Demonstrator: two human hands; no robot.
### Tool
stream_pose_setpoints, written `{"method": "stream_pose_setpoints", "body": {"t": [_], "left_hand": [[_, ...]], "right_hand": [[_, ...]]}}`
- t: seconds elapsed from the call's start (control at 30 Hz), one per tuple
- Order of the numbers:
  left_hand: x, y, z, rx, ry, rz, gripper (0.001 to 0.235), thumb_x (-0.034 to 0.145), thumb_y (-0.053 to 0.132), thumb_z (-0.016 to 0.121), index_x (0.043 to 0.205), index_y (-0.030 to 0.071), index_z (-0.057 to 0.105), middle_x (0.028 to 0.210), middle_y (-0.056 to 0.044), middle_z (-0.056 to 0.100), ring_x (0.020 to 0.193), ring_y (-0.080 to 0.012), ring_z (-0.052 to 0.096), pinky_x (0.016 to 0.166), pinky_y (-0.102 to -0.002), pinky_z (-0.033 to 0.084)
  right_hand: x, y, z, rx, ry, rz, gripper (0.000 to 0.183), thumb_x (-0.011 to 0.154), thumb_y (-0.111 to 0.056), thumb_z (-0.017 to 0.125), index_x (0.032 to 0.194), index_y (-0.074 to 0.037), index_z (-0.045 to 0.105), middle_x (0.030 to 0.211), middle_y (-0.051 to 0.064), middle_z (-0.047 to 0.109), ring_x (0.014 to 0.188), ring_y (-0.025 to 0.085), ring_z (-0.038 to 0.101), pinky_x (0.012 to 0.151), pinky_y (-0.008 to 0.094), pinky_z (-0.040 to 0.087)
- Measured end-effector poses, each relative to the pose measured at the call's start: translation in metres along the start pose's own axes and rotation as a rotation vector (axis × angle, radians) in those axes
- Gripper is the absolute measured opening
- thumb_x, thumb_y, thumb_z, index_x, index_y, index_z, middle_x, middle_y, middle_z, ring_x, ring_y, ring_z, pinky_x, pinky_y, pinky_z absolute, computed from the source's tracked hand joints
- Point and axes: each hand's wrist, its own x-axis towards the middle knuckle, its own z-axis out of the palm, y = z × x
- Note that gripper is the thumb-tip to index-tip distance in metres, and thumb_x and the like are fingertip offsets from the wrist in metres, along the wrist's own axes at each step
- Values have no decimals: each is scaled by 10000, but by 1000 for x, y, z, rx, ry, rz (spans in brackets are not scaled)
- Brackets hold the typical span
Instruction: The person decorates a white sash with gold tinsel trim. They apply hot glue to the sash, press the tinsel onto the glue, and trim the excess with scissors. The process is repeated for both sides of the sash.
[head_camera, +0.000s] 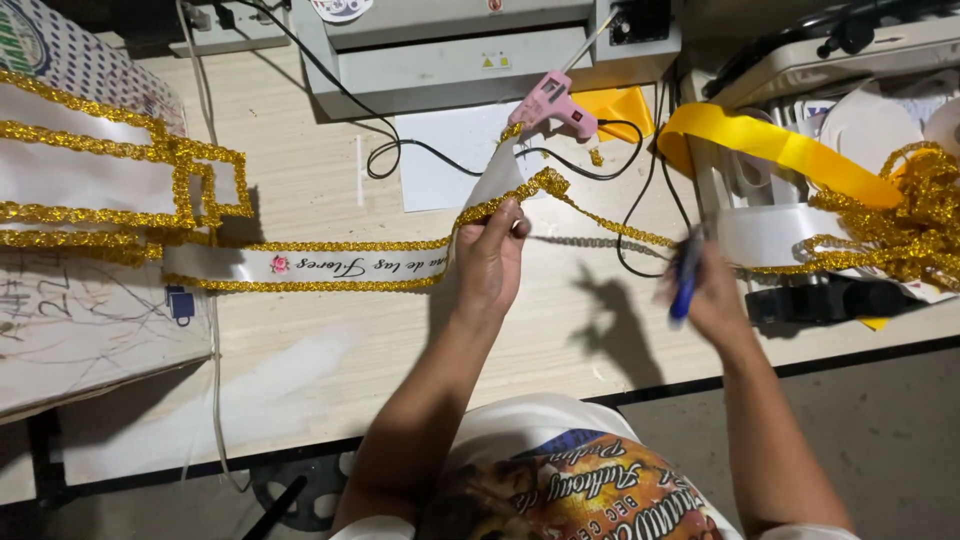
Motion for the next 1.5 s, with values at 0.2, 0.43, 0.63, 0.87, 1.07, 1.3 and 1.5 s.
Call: {"method": "stream_pose_setpoints", "body": {"t": [0.2,0.43,0.63,0.87,1.07,1.3,1.5], "left_hand": [[-2,3,9,42,66,-11,230,912,117,741,1132,103,678,1064,6,700,976,-90,591,871,-306,460],[-7,8,-1,150,-88,94,273,1004,163,728,1198,-23,684,1258,-143,715,1177,-196,630,1108,-394,468],[-10,21,19,125,-227,87,414,1025,130,591,1383,-76,584,1360,-210,654,1285,-242,612,1184,-409,429],[-9,19,18,156,-243,58,345,1048,132,545,1305,-93,596,1240,-239,709,1220,-274,663,1143,-411,459],[-5,3,-3,179,-215,56,333,1089,153,550,1218,-132,664,1121,-219,735,1082,-276,703,1073,-435,529],[-5,0,-2,99,-149,55,274,1056,120,577,1231,-86,617,1147,-198,707,1104,-259,693,1074,-423,530],[-4,-2,-5,117,-181,56,287,1070,127,579,1247,-98,607,1149,-203,710,1102,-252,696,1073,-422,540]], "right_hand": [[-32,-91,85,173,-667,43,874,603,-471,925,1268,-43,551,935,11,658,853,136,664,759,303,609],[-15,-125,115,241,-702,-25,990,600,-830,745,1205,-65,571,871,4,647,796,106,639,693,265,546],[-8,-134,118,326,-715,-21,946,601,-777,805,1165,-51,581,833,25,643,769,128,649,680,280,543],[-3,-130,114,384,-706,-13,908,605,-725,848,1159,-55,583,831,20,633,761,128,644,666,278,530],[-2,-130,115,402,-702,2,903,607,-719,857,1160,-57,588,835,16,625,757,128,638,676,281,541],[-1,-128,114,387,-694,7,910,605,-715,865,1162,-51,587,830,27,635,756,139,647,677,292,544],[-2,-132,115,347,-655,-7,926,589,-726,849,1171,-51,600,800,21,639,737,133,668,666,281,563]]}}
